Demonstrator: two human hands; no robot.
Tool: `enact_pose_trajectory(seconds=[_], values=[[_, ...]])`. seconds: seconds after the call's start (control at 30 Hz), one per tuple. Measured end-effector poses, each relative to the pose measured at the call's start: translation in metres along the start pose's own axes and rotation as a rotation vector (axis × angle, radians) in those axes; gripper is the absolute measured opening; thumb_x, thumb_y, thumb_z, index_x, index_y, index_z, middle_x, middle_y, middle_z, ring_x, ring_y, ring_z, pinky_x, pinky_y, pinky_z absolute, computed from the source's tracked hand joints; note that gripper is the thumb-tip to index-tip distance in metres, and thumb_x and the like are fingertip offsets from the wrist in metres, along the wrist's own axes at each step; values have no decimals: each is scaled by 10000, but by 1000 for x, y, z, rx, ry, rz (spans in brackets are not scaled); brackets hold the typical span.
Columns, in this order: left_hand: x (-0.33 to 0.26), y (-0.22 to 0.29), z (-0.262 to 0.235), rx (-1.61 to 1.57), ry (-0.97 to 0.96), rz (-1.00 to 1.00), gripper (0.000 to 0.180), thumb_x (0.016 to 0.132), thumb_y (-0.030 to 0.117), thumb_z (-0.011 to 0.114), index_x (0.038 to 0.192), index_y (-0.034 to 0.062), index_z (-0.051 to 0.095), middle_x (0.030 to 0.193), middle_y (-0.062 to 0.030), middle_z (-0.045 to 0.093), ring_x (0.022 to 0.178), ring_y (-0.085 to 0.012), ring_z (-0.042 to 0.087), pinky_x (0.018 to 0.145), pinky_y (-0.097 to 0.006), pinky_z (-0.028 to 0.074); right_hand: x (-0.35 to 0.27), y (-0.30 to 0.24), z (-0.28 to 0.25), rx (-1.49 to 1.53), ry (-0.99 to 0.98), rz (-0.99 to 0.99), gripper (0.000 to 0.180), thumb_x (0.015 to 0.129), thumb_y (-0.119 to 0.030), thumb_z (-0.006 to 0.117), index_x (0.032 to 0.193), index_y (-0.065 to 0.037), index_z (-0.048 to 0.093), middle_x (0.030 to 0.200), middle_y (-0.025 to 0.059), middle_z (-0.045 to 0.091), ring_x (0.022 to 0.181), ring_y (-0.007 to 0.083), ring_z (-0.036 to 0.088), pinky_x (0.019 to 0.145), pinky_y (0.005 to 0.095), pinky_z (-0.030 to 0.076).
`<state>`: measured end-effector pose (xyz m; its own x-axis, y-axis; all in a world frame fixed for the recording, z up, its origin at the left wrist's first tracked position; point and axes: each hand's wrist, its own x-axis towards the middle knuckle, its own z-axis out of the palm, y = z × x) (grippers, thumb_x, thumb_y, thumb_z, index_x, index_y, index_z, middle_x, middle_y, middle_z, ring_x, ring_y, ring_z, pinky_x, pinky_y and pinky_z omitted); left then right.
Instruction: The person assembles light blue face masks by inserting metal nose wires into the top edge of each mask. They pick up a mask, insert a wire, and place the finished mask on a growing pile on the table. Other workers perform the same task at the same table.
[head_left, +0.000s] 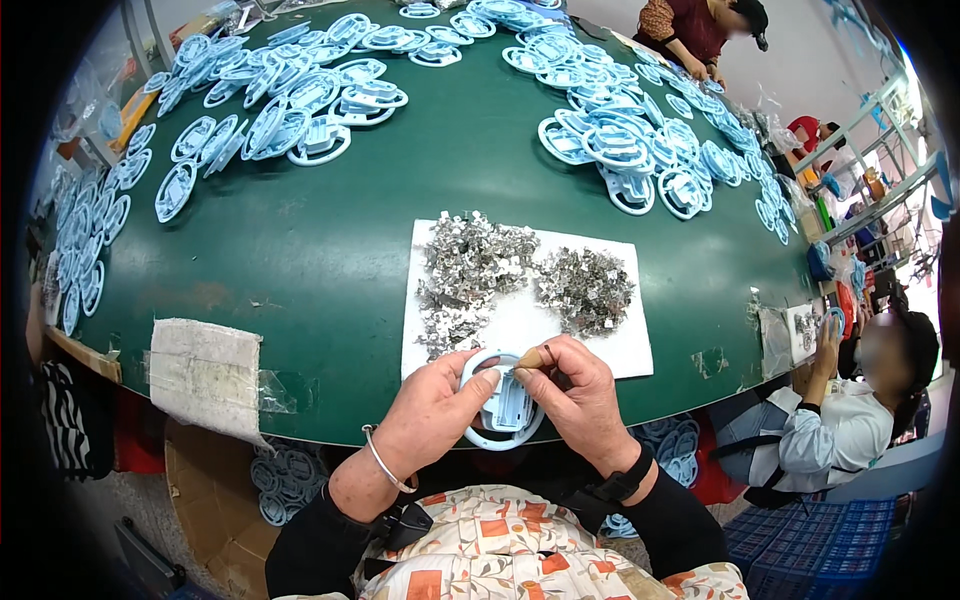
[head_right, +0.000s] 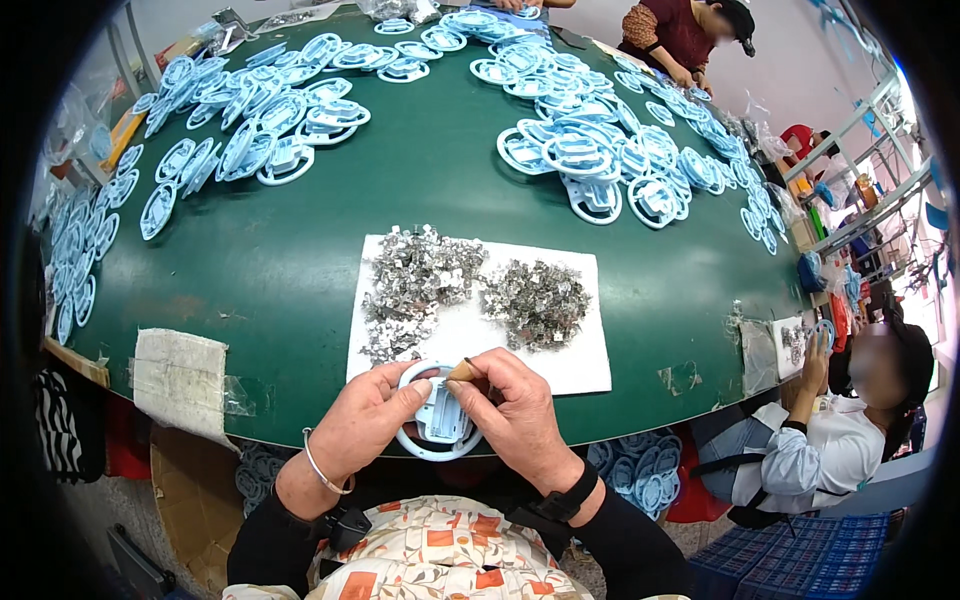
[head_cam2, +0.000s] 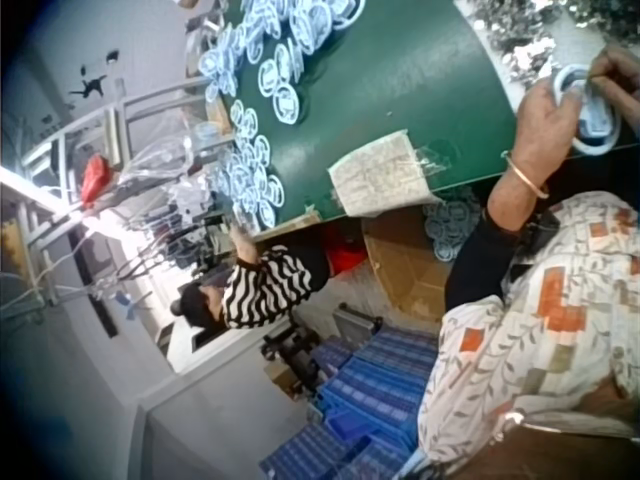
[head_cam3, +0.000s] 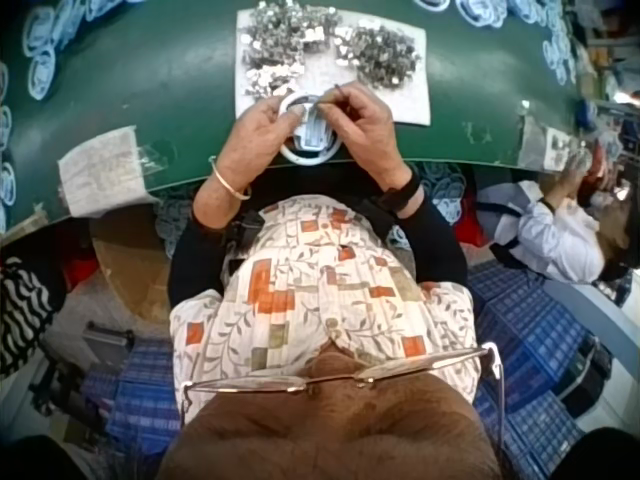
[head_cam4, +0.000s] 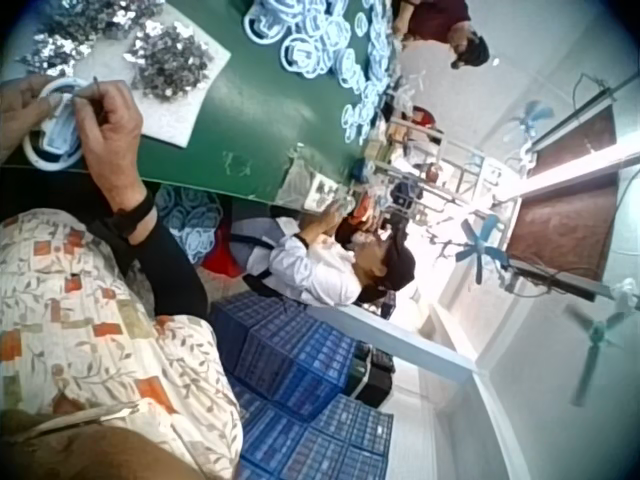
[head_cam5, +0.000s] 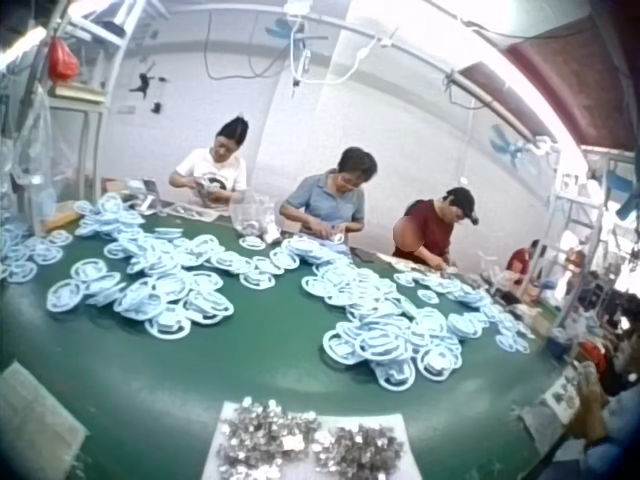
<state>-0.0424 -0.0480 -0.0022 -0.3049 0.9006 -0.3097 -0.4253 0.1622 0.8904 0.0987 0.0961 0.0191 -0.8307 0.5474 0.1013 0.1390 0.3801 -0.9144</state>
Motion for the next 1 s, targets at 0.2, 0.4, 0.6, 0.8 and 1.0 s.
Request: enact_pose_trajectory(seconds=[0.2,0.4,0.6,0.8,1.0], values=[[0,1,1,-96,11,-4,339,1085,195,519,1331,-20,610,1047,-14,690,849,-48,627,710,-212,541,-2,3,1,-250,48,-232,160,832,-13,767,973,-23,693,879,73,651,713,178,625,609,295,506],[4,1,11,46,74,88,317,1088,172,480,1262,-43,634,893,-16,691,731,-60,617,647,-242,527,-8,-9,-10,-596,12,-453,255,761,-31,771,1009,-37,712,858,78,651,741,248,643,618,356,535],[12,-6,9,124,95,18,354,1086,186,492,1339,-35,602,1057,-26,695,844,-47,635,693,-209,558,-14,-26,-27,-609,-69,-286,372,815,-46,718,1185,-25,686,811,88,596,703,251,624,596,373,526],[12,-2,9,172,86,18,350,1085,182,490,1341,-27,605,1058,-27,696,849,-46,637,695,-208,559,-16,-23,-36,-799,-226,-273,477,880,-73,679,1353,-106,623,714,49,554,619,242,612,545,366,509],[11,-2,8,191,71,14,357,1085,186,488,1345,-30,602,1047,-25,694,832,-44,630,688,-203,550,-16,-27,-32,-816,-246,-278,501,872,-56,712,1357,-166,649,684,41,592,569,232,623,521,362,506]])
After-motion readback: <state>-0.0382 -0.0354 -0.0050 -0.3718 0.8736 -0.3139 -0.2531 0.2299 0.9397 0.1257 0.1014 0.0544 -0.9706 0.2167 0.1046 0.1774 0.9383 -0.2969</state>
